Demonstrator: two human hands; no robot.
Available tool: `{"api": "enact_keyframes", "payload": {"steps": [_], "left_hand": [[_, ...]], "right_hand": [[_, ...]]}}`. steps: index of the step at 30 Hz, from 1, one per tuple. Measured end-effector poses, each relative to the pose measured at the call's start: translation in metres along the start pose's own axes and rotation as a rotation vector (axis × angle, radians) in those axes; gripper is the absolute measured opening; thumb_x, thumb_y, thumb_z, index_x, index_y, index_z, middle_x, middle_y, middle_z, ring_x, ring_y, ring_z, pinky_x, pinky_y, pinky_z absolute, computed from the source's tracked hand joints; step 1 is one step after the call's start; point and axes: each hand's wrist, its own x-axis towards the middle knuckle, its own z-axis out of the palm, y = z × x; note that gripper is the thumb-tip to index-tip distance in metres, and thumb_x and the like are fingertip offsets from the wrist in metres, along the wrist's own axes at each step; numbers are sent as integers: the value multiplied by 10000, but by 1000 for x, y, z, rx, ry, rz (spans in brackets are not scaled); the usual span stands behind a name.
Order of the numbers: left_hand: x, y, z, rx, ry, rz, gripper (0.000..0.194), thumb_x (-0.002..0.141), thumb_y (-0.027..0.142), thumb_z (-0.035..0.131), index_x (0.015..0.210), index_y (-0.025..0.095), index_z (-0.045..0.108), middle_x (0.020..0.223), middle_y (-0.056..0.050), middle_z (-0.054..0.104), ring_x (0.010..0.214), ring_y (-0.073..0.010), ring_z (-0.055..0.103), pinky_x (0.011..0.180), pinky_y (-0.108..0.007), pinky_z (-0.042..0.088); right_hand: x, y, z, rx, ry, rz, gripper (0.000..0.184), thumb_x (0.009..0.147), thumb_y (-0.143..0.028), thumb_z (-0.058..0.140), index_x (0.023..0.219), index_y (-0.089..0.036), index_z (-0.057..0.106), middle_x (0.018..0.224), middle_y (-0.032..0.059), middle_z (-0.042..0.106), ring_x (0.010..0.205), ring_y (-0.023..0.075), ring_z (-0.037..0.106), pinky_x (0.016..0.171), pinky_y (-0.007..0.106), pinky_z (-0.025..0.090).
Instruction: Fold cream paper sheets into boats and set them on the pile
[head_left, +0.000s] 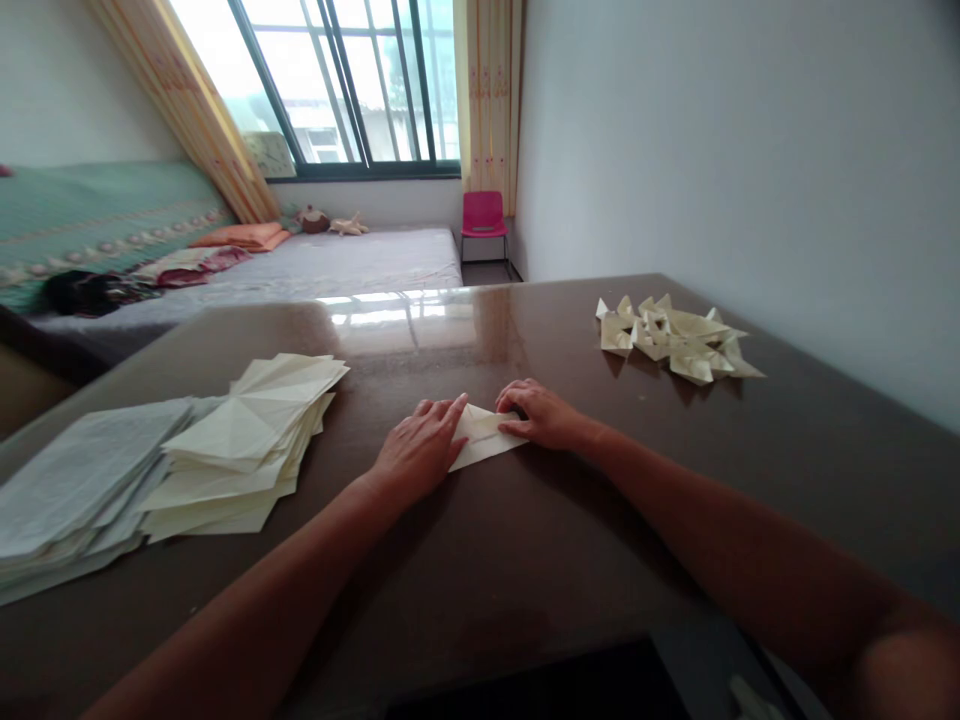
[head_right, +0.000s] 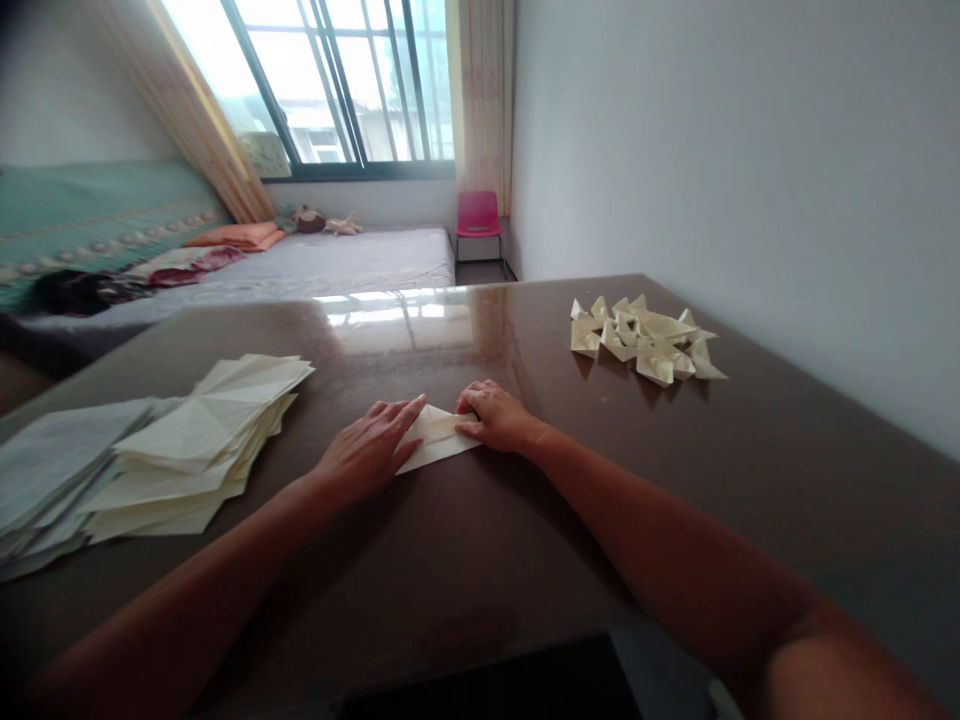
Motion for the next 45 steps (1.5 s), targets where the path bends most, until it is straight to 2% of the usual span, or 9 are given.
{"api": "enact_keyframes", "payload": {"steps": [4,10,17,23,27,31,36,40,45], "left_hand": [[2,-3,3,-63,-11,24,580,912,357,447,1440,164,306,1319,-98,539,1184,-276,462,972,-392,409],[2,-5,5,-140,58,50,578,907,341,457,1441,172,311,1221,-100,571,1139,-254,483,952,-388,439],[5,-5,4,-140,178,161,438,887,299,507,1316,209,508,1311,-81,513,1201,-256,405,1023,-414,391],[12,-5,0,-189,140,75,257,876,347,510,1051,270,682,996,-47,628,995,-222,513,874,-348,446],[17,-13,1,-293,67,-62,240,837,379,526,944,252,700,812,-20,640,797,-190,570,723,-297,436],[20,-21,2,-469,-8,-176,280,800,426,546,843,199,705,615,8,596,603,-155,545,580,-261,394],[21,-17,8,-923,34,-325,315,754,462,604,802,151,613,630,16,577,556,-117,520,474,-213,405],[20,-2,10,-1351,54,-453,337,738,445,656,831,164,496,749,10,581,690,-131,591,540,-239,529],[16,13,9,-1492,64,-490,300,803,406,620,863,166,450,807,0,569,745,-120,593,623,-286,578]], "right_hand": [[0,-4,-1,116,-7,-3,138,719,-208,698,826,-160,626,986,68,658,954,188,580,870,317,428],[-1,-9,0,271,-5,119,101,753,-200,640,837,-165,596,776,4,643,713,129,589,663,240,443],[0,-10,2,370,27,91,123,772,-190,614,877,-173,551,812,11,643,776,134,613,710,251,468],[0,-12,4,431,29,126,195,771,-208,632,940,-174,539,824,9,657,760,131,628,709,258,481],[1,-10,2,359,13,180,234,745,-218,664,948,-152,569,801,13,646,744,133,612,687,253,467],[2,-8,0,382,12,190,230,751,-186,656,958,-145,565,825,19,648,759,125,612,701,248,469],[3,0,3,467,49,221,317,800,-228,632,1081,-149,509,796,4,645,693,107,597,635,230,478],[4,-1,7,702,40,302,343,840,-283,600,1112,-161,430,771,-1,621,625,107,596,519,214,502],[3,-12,7,794,-31,380,393,758,-292,705,1019,-165,441,774,18,641,625,118,597,437,179,468]]}}
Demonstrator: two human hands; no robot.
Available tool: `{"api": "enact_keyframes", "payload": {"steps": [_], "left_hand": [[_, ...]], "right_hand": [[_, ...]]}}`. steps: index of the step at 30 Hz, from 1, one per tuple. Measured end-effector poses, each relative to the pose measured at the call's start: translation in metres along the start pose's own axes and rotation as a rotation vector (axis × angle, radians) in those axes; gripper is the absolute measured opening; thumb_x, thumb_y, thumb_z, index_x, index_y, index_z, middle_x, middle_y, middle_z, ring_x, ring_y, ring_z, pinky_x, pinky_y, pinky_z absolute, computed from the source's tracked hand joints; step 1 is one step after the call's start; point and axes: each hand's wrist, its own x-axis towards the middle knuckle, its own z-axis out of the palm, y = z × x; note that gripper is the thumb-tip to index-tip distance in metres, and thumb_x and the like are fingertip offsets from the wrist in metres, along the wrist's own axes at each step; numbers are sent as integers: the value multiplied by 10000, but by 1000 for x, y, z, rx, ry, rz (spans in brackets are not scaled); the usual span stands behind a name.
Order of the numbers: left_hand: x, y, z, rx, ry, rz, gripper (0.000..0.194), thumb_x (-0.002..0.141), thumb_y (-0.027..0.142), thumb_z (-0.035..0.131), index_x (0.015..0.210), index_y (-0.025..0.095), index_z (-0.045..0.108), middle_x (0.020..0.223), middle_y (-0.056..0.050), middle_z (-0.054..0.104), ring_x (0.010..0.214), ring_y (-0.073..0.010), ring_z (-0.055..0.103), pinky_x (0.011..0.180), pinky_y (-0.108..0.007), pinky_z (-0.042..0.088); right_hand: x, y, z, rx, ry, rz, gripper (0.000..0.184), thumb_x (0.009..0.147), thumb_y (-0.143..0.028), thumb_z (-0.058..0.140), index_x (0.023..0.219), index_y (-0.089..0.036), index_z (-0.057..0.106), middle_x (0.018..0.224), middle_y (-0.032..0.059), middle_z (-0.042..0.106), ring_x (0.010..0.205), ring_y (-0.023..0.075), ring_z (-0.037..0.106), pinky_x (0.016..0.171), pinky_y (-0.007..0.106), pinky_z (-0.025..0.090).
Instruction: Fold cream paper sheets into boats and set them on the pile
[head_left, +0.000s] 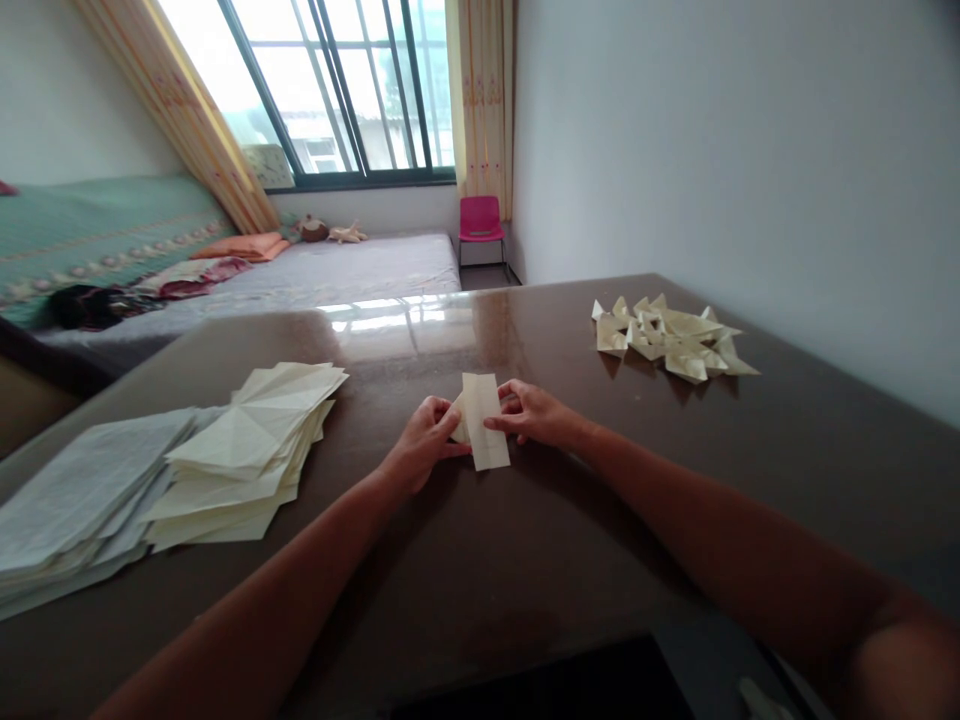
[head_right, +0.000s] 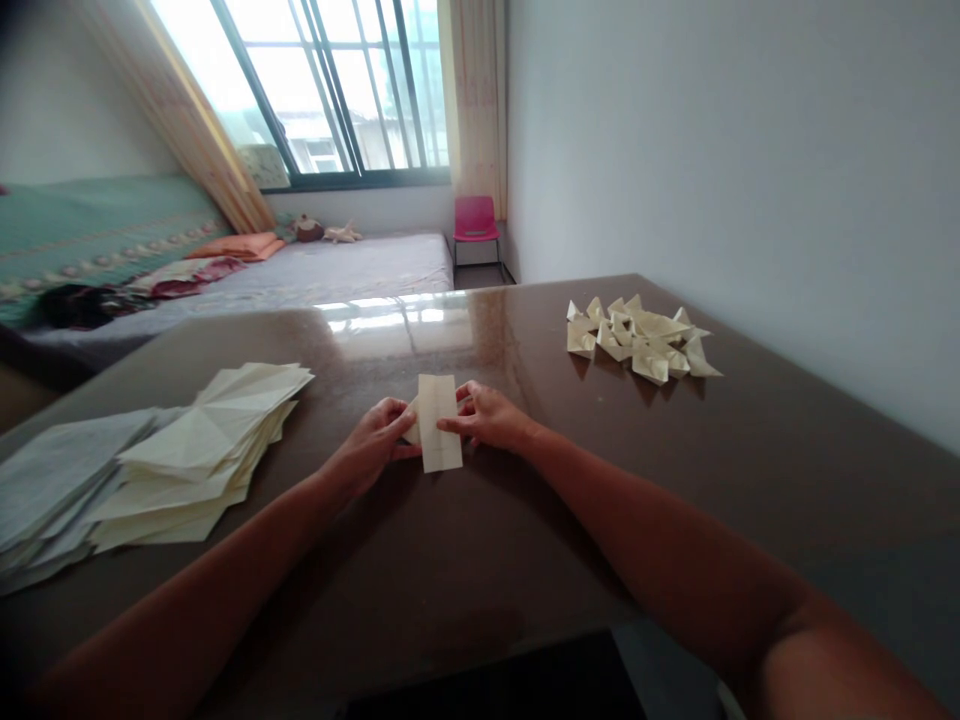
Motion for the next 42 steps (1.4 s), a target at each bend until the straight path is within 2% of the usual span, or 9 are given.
{"api": "enact_keyframes", "payload": {"steps": [4,8,10,14,18,25,30,37,42], "left_hand": [[4,-1,-5,263,31,52,293,826,444,556,892,165,498,789,-13,577,717,-147,588,564,-279,541],[17,-1,-21,633,193,358,341,872,449,456,979,157,595,974,-73,636,932,-195,588,850,-367,490],[22,1,-26,680,170,439,393,886,459,425,1070,164,607,1086,-87,638,1021,-200,571,931,-365,442],[21,5,-23,561,28,399,493,858,522,465,1165,163,605,1103,-93,654,999,-204,583,786,-288,479],[14,10,-13,395,-107,233,500,801,580,522,1003,155,690,850,-57,684,736,-157,588,535,-210,410],[9,14,-20,246,-133,73,391,664,482,706,806,125,637,637,-1,592,543,-81,507,434,-160,332],[10,10,-23,50,-24,-17,399,608,420,763,793,139,547,744,-12,618,638,-98,594,508,-166,435],[9,9,-26,99,-73,-29,389,679,418,723,884,149,530,774,-14,597,674,-114,605,541,-205,498],[17,0,-28,540,48,271,619,715,508,662,1225,201,493,1085,-92,592,929,-212,591,649,-312,538]], "right_hand": [[-3,-3,-2,4,-10,24,459,685,-211,742,1054,-156,474,853,41,679,665,122,615,459,160,439],[-6,-7,-10,-31,-180,-25,304,727,-265,670,989,-133,592,881,39,683,658,113,591,437,155,378],[-7,-10,-15,-56,-262,-39,240,742,-280,642,924,-123,633,834,24,677,644,105,573,475,165,395],[-10,-16,-23,-153,-432,-9,223,737,-307,653,844,-112,670,716,1,651,618,102,548,562,196,441],[-12,-18,-29,-231,-533,3,289,734,-351,676,895,-112,682,745,3,646,636,99,537,559,186,431],[-11,-15,-30,-250,-289,37,368,772,-503,628,772,-136,619,585,-42,514,475,48,403,394,154,289],[-6,-10,-34,-180,-188,103,415,746,-557,651,850,-160,596,731,7,624,578,85,574,411,141,357],[0,-2,-36,-80,-45,70,349,734,-382,720,941,-148,563,752,11,619,598,94,591,460,162,434],[2,0,-27,-208,71,24,289,798,-324,651,1011,-155,552,681,-3,620,575,109,576,484,194,424]]}}
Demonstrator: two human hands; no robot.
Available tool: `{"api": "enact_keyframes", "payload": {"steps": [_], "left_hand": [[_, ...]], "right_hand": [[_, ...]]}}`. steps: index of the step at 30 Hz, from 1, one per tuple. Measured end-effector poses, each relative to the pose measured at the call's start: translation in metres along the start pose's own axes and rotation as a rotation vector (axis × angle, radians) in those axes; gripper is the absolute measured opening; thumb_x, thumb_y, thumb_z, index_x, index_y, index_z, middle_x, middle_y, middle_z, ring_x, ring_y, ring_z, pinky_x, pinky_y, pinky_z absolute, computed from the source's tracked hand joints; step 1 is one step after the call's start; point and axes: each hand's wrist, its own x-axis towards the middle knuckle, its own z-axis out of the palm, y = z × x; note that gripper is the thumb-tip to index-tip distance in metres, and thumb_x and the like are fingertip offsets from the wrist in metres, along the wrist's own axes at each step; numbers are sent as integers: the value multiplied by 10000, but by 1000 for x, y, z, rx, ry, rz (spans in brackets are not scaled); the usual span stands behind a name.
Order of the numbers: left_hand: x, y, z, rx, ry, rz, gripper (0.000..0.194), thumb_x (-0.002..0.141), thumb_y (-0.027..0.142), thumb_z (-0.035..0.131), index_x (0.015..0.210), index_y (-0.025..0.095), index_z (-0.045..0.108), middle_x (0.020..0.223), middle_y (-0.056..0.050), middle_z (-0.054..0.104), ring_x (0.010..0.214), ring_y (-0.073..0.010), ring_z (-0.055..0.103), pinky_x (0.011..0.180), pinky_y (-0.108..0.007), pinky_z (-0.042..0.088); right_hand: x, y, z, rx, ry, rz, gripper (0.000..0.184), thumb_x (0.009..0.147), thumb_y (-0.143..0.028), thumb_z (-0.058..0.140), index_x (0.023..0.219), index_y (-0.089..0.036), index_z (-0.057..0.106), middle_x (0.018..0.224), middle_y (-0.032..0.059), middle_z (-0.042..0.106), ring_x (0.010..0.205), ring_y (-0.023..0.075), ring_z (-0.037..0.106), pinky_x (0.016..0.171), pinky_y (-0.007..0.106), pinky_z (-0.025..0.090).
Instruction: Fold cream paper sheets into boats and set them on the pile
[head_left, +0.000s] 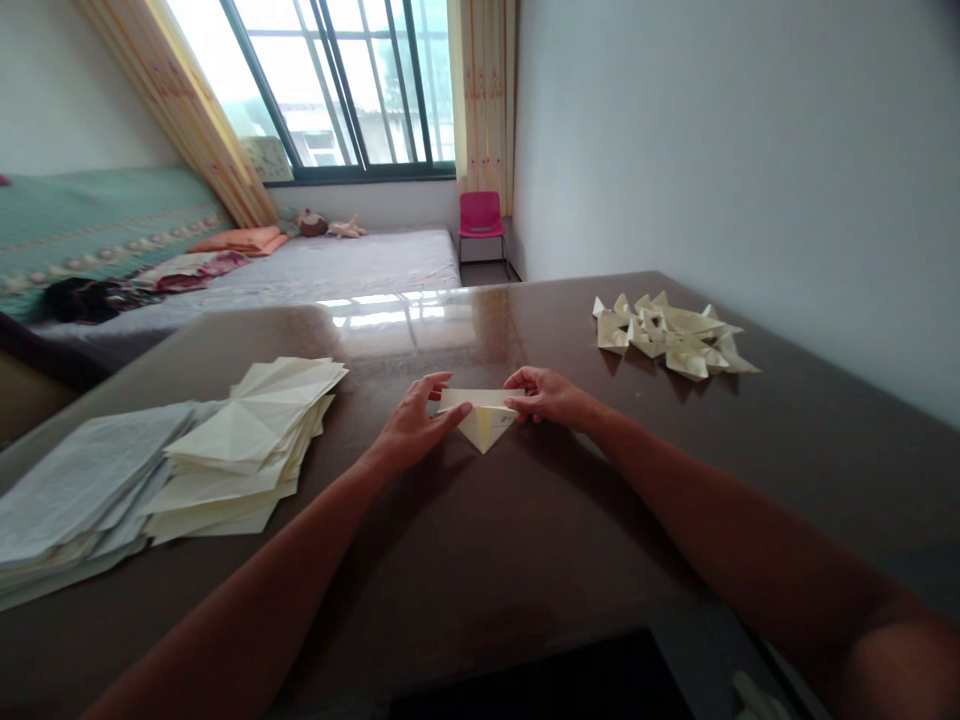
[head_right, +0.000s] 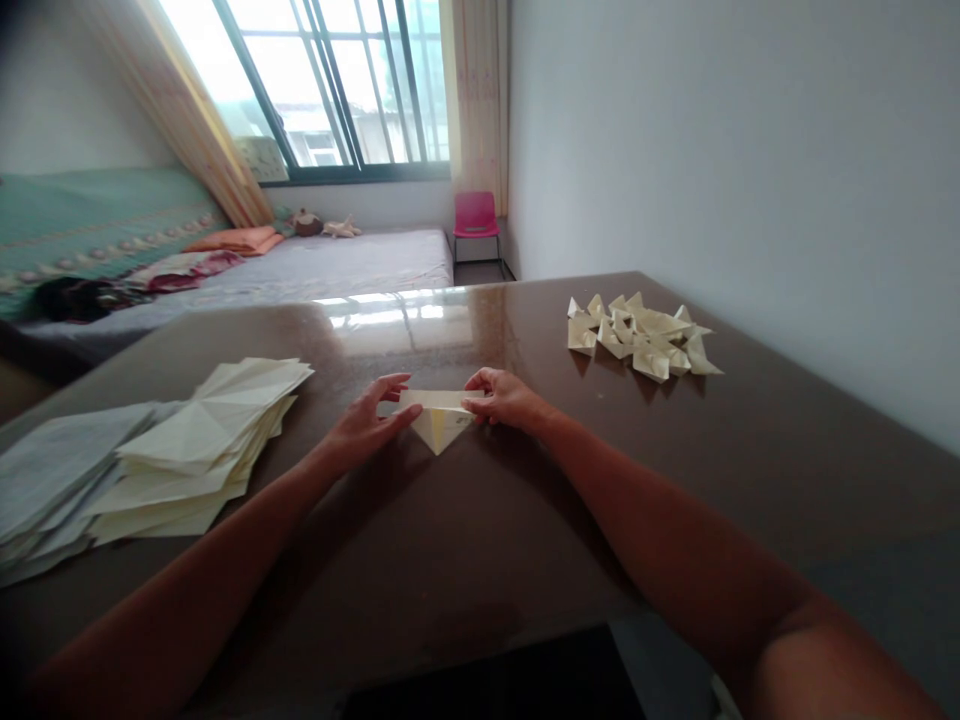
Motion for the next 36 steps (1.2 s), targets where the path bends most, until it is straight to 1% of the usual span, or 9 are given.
{"api": "enact_keyframes", "payload": {"steps": [6,13,18,20,23,26,31,33,36], "left_hand": [[2,-13,8,390,37,163,524,767,351,640,1253,194,522,1146,-90,576,978,-226,561,861,-404,503],[-5,-7,6,647,61,453,484,787,284,643,1256,228,537,1246,-65,532,1144,-257,440,994,-410,421],[-6,-2,5,717,-47,549,262,910,305,485,1100,248,655,1053,-37,639,1010,-221,490,902,-367,444],[-7,1,3,760,-65,553,263,929,323,450,997,257,696,979,-29,660,966,-213,501,851,-350,448],[-11,6,0,808,-112,560,301,945,325,413,942,265,708,942,-25,664,915,-194,519,767,-311,450],[-14,10,-2,806,-178,562,311,944,368,409,946,261,701,975,-25,655,901,-176,540,741,-282,450],[-8,5,4,800,-142,430,331,936,385,415,832,210,676,911,-43,634,861,-175,567,798,-294,459],[-2,0,5,786,-92,369,262,899,395,485,966,212,660,1004,-57,617,945,-206,560,840,-320,460],[7,-8,2,748,-63,288,473,824,464,577,1226,216,559,1152,-84,574,1069,-257,523,918,-371,441]], "right_hand": [[-8,-13,-1,-540,337,-375,212,870,-363,561,910,-186,671,951,60,671,805,153,589,729,260,417],[-30,-30,2,-927,-69,-486,277,922,-387,474,920,-254,718,844,30,650,702,136,571,617,245,320],[-26,-29,11,-1012,76,-471,211,859,-384,593,993,-233,653,993,52,600,893,182,547,687,256,362],[-25,-28,10,-1006,161,-498,349,804,-374,667,1112,-223,600,1093,74,582,1013,214,504,761,281,380],[-25,-27,8,-1013,69,-549,233,837,-358,627,1042,-246,640,1051,56,615,1014,220,503,792,306,376],[-24,-22,5,-949,-68,-514,218,893,-403,533,888,-246,684,945,36,643,891,185,550,732,285,380],[-15,-11,2,-857,62,-362,296,853,-475,571,926,-204,666,1025,69,636,984,197,548,766,267,392],[-10,-8,0,-857,84,-246,416,768,-546,638,1007,-205,631,1043,74,635,960,208,562,718,266,397],[-4,-9,-5,-838,32,-62,519,688,-622,663,1010,-219,612,956,51,661,803,184,589,595,252,364]]}}
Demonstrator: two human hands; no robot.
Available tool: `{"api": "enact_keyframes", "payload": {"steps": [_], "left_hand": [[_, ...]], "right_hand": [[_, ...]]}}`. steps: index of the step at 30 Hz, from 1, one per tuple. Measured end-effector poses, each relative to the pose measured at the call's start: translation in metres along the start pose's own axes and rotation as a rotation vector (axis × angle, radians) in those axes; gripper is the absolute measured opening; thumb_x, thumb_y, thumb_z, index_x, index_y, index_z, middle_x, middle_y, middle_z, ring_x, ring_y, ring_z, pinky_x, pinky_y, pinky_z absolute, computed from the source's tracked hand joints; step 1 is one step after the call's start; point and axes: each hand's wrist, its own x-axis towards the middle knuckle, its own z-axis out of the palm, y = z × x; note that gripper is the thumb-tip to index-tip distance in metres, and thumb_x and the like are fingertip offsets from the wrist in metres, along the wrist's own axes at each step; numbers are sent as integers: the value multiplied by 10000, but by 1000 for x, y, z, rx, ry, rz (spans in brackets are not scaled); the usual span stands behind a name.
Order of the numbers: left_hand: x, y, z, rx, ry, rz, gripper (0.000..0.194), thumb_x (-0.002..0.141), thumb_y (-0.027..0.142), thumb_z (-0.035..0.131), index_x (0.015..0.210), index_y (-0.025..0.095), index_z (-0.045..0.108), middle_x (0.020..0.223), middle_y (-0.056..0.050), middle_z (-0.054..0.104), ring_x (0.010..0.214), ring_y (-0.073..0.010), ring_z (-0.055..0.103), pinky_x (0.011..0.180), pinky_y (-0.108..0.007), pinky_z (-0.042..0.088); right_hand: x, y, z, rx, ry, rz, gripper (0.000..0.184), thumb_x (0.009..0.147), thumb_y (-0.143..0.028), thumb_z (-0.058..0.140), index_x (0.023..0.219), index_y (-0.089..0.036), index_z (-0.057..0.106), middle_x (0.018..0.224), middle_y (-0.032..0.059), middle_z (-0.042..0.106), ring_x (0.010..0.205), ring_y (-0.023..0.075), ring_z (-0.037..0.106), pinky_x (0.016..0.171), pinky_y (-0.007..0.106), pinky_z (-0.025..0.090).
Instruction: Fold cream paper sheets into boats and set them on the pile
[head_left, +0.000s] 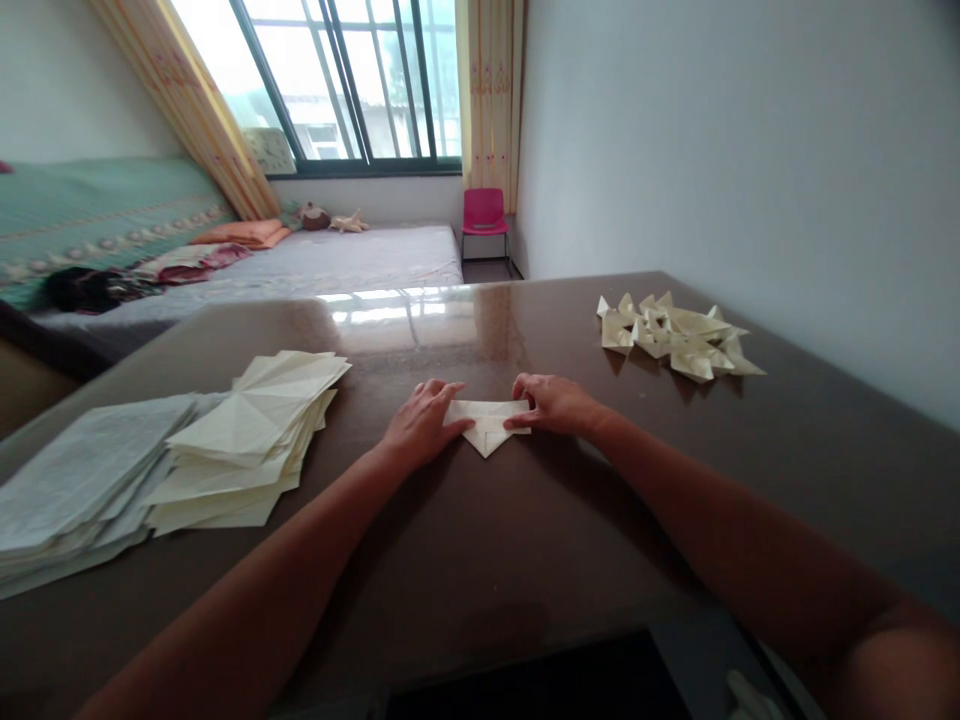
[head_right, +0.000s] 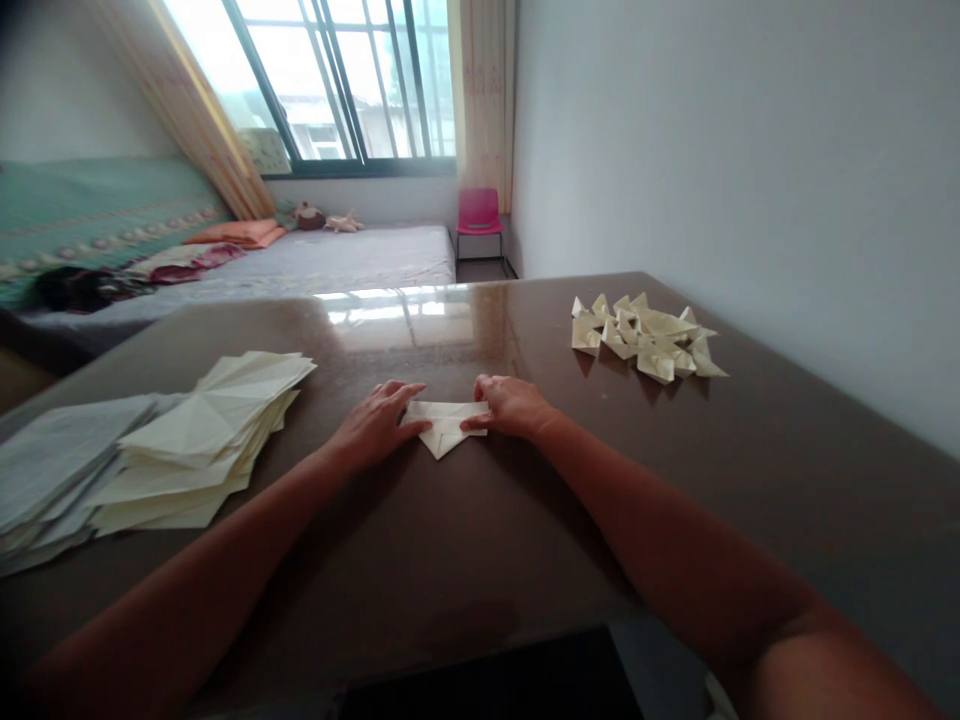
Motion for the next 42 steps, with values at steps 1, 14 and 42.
{"api": "enact_keyframes", "payload": {"steps": [1,14,42], "left_hand": [[2,-3,0,-19,-26,-20,532,807,485,590,1258,209,539,1151,-89,575,1069,-262,525,924,-375,439],[7,-11,-3,-240,1,-59,415,718,345,669,1110,225,606,920,-6,654,827,-172,589,751,-292,466],[-10,-7,-26,-330,-220,164,282,868,391,492,862,243,732,911,-8,688,812,-144,622,755,-231,452]], "right_hand": [[2,0,-2,10,-33,32,523,668,-627,676,992,-220,617,919,43,667,765,176,587,570,248,349],[-1,2,-1,390,-16,-141,272,683,-306,713,914,-168,676,690,-27,621,616,105,531,564,201,357],[-10,21,-21,303,-182,-395,333,855,-422,523,859,-150,714,881,40,655,737,127,565,666,215,405]]}}
